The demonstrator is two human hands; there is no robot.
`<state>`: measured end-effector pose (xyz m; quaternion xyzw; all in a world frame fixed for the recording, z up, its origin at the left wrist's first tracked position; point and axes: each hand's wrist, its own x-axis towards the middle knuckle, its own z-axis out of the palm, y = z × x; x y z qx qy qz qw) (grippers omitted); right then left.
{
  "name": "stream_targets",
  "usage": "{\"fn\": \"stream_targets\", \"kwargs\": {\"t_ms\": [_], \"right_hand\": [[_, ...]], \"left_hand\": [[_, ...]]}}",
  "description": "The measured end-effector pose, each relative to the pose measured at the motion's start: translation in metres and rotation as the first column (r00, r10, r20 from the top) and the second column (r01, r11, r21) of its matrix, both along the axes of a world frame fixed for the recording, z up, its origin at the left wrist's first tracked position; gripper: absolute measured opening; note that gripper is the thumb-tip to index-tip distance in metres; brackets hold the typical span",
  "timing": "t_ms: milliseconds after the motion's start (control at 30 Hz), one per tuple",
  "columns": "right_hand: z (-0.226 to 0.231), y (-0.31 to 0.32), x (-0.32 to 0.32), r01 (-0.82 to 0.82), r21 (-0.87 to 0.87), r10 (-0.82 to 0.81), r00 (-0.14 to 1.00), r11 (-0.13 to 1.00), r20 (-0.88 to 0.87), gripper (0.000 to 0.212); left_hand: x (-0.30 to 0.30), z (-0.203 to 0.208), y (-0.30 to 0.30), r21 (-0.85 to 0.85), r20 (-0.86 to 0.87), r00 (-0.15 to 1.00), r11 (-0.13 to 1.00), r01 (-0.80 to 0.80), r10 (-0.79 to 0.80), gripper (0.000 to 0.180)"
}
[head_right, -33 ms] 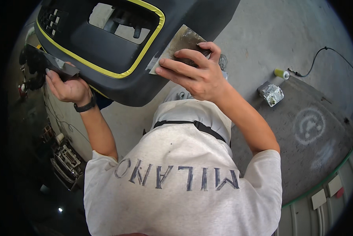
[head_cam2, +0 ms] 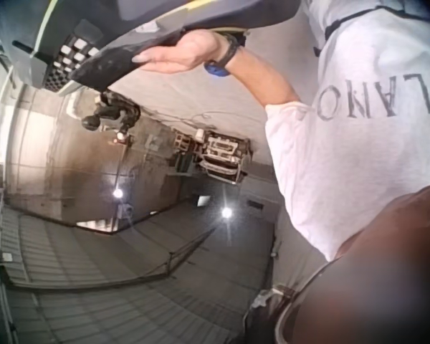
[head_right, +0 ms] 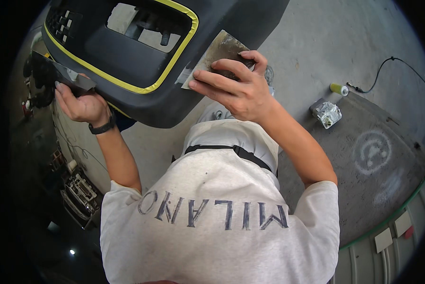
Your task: The person sands a car bumper mounted on a stand using a sanding block and a scraper. They move around the bumper, sanding different sections and occasionally scraping the surface.
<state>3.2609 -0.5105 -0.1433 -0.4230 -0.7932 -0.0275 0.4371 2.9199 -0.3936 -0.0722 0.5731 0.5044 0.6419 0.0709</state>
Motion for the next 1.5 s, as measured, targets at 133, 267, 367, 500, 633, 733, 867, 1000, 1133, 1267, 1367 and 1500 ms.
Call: {"fn": "stream_targets", "kwargs": {"t_ms": [133,267,367,500,633,733,867,1000,1133,1267,1367,1500], "right_hand": [[0.011,-0.007,0.005,0.012,-0.041,-0.009,0.996,0.999,0.085,0.033],[0.027,-0.004,0.003,0.022,-0.018,-0.021,0.998,1.0,0.055,0.032],[0.03,0.002,0.0,0.008,-0.093,0.001,0.995,0.996,0.099,0.032],[0.022,0.006,0.002,-0.009,-0.078,0.016,0.996,0.997,0.086,0.033],[0.012,0.004,0.009,-0.029,-0.074,0.035,0.996,0.997,0.081,0.034],[0.011,0.003,0.014,0.002,-0.064,0.003,0.997,0.998,0.074,0.034],[0.016,0.004,0.018,0.05,-0.037,-0.049,0.999,0.998,0.019,0.033],[0.01,0.013,0.015,0.031,-0.033,-0.031,0.999,0.999,0.007,0.036],[-0.007,0.021,0.01,-0.006,0.013,0.006,1.0,1.0,-0.03,0.038],[-0.013,0.019,0.012,-0.012,0.022,0.012,0.999,1.0,-0.039,0.038],[0.001,0.012,0.018,-0.006,-0.034,0.007,1.0,0.999,0.01,0.035],[0.026,0.011,0.024,0.03,-0.014,-0.029,0.999,0.999,0.042,0.029]], "left_hand": [[-0.003,-0.002,0.004,0.144,-0.409,0.904,0.987,-0.068,0.122,0.04],[0.0,-0.001,0.004,0.024,0.024,0.999,0.999,0.036,-0.037,0.043],[0.003,0.0,0.004,0.02,0.048,0.997,0.998,0.054,-0.055,0.044],[0.003,0.0,0.002,0.075,-0.081,0.996,0.997,0.037,-0.031,0.046],[0.0,-0.002,0.002,0.039,-0.085,0.996,0.999,0.016,-0.012,0.045],[-0.004,-0.004,0.005,0.074,-0.144,0.989,0.997,-0.017,0.028,0.046],[-0.008,-0.004,0.003,0.008,-0.034,0.999,1.0,0.001,0.0,0.047],[-0.012,-0.007,0.002,0.029,-0.144,0.987,0.997,-0.074,0.077,0.045],[-0.019,-0.007,0.0,0.082,-0.359,0.92,0.988,-0.134,0.154,0.039],[-0.021,-0.007,-0.003,0.115,-0.448,0.873,0.981,-0.157,0.192,0.038],[-0.019,-0.008,-0.005,0.125,-0.501,0.839,0.977,-0.171,0.211,0.038],[-0.014,-0.006,-0.003,0.004,-0.275,0.951,0.989,-0.147,0.142,0.038]]}}
